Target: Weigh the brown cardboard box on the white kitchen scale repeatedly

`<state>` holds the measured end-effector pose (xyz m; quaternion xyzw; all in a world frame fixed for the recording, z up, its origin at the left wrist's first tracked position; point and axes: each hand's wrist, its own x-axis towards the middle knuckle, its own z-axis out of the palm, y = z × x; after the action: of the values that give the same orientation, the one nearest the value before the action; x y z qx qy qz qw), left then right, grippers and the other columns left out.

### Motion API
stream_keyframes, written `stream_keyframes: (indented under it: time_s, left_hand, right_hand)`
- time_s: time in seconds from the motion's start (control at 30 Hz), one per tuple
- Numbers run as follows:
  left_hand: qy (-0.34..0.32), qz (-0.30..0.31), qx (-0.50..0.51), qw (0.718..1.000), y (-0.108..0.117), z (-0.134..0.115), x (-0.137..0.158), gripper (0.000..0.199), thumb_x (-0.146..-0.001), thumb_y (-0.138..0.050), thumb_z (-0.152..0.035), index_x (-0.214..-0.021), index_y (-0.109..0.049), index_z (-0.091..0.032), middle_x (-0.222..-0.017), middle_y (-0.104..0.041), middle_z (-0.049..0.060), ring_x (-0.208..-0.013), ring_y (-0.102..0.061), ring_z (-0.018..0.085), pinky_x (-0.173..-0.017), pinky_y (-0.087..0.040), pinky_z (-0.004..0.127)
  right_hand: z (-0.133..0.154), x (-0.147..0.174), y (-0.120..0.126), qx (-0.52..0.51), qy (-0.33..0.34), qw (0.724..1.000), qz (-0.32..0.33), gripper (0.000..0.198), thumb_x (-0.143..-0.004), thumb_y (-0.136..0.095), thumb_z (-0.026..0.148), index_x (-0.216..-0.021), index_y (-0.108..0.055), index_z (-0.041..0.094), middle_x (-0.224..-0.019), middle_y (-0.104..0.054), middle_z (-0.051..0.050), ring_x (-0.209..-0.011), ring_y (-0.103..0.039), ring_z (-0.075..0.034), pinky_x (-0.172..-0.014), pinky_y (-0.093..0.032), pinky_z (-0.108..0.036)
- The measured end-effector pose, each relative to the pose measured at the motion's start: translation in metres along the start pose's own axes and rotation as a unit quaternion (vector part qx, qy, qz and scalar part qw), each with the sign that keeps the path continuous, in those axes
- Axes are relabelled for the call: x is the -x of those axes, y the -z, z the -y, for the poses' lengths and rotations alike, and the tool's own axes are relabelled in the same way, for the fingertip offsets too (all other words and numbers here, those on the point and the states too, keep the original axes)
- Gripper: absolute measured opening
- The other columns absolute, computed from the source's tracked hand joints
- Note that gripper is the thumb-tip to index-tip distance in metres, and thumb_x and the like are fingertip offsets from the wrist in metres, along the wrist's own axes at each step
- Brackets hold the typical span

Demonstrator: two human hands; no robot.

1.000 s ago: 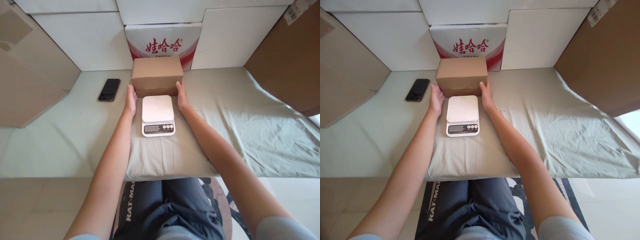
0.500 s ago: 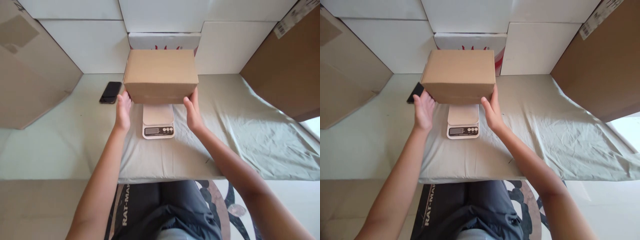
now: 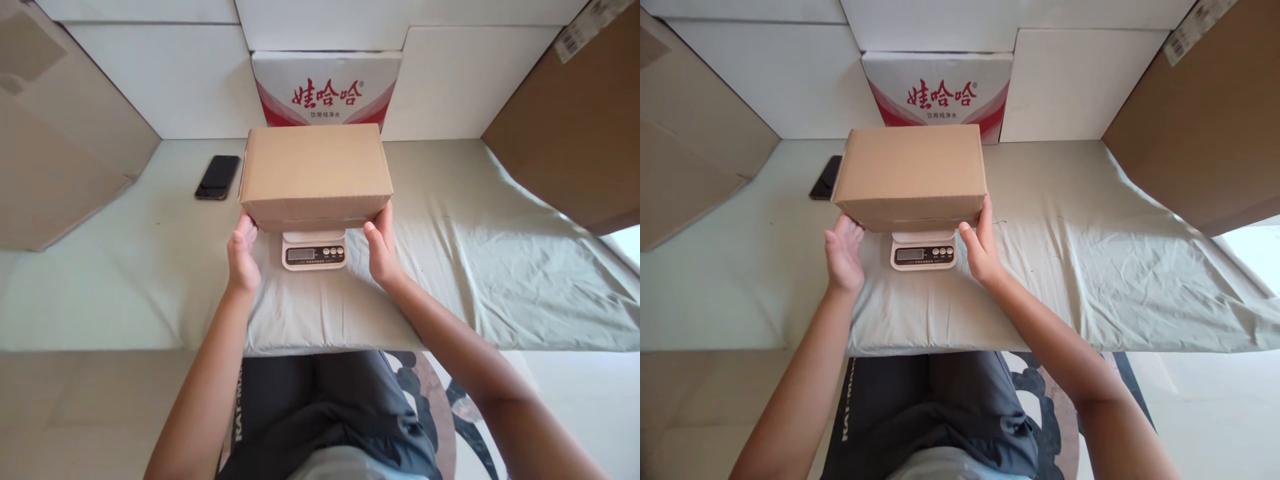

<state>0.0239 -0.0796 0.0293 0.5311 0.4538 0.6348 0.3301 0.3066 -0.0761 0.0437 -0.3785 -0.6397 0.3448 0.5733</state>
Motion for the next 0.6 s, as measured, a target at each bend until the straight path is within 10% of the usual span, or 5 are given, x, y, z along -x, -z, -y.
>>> stream_keyframes:
  time_s: [0.6]
  left_hand:
    - [0.028,-0.003,-0.018,0.999,0.004,-0.001,0.006,0.107,-0.096,-0.040,-0.104,-0.166,-0.071,-0.029,-0.173,-0.067,0.016,-0.174,-0.050,0.043,-0.145,-0.039,0.061]
  right_hand:
    - [0.015,0.002,-0.006,-0.015,-0.051,0.998,-0.015,0.093,-0.099,-0.055,0.091,-0.175,-0.039,0.039,-0.187,-0.051,-0.007,-0.180,-0.040,-0.035,-0.156,-0.028,-0.060]
